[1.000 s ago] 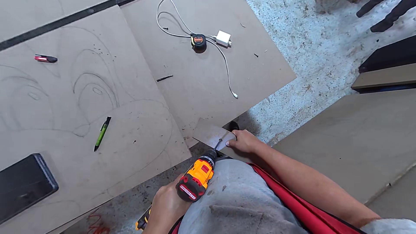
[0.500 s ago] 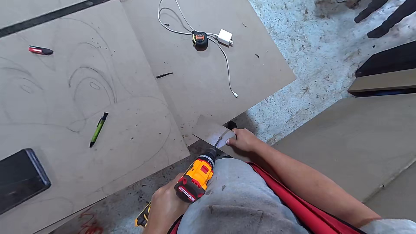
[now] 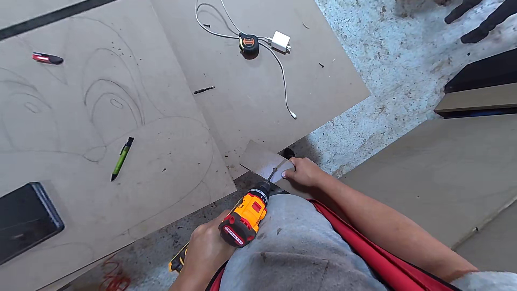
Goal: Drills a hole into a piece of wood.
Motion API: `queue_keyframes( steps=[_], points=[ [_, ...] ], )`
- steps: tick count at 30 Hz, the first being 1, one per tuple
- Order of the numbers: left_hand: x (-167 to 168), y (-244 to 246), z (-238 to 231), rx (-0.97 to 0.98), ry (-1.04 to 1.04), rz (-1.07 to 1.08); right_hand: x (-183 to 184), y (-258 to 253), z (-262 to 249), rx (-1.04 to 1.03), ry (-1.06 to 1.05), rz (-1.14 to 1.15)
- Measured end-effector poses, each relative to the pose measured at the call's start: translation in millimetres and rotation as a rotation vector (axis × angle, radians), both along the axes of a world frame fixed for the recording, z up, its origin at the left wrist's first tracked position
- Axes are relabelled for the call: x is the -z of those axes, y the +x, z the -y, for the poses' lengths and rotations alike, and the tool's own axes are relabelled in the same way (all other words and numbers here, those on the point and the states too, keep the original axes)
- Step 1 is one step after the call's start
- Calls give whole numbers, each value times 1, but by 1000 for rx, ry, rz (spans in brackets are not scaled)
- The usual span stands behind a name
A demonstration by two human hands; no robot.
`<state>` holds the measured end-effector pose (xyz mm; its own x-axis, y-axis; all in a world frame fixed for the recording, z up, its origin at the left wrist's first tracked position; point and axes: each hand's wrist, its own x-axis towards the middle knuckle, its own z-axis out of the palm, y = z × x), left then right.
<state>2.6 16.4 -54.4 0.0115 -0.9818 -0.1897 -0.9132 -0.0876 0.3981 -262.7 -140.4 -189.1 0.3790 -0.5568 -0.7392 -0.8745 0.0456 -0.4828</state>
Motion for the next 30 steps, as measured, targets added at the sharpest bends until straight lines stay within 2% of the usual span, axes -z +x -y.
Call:
queue_keyframes(
  steps=[8, 15, 21, 25, 28, 30],
  points=[
    [-8, 5, 11, 26, 155, -58, -2, 0, -3, 17, -5, -23],
    [-18, -3, 11, -47, 381, 20, -4, 4, -5, 3, 10, -38],
    [-23, -7, 0, -64, 169, 36, -4, 4, -3, 1, 22, -27],
    [-10, 1, -6, -5, 33, 30, -5, 5, -2, -9, 9, -27],
    [-2, 9, -2, 60, 17, 10, -4, 4, -2, -19, -7, -21],
    [-4, 13, 5, 81, 77, -29, -4, 5, -3, -21, -13, -19]
  ],
)
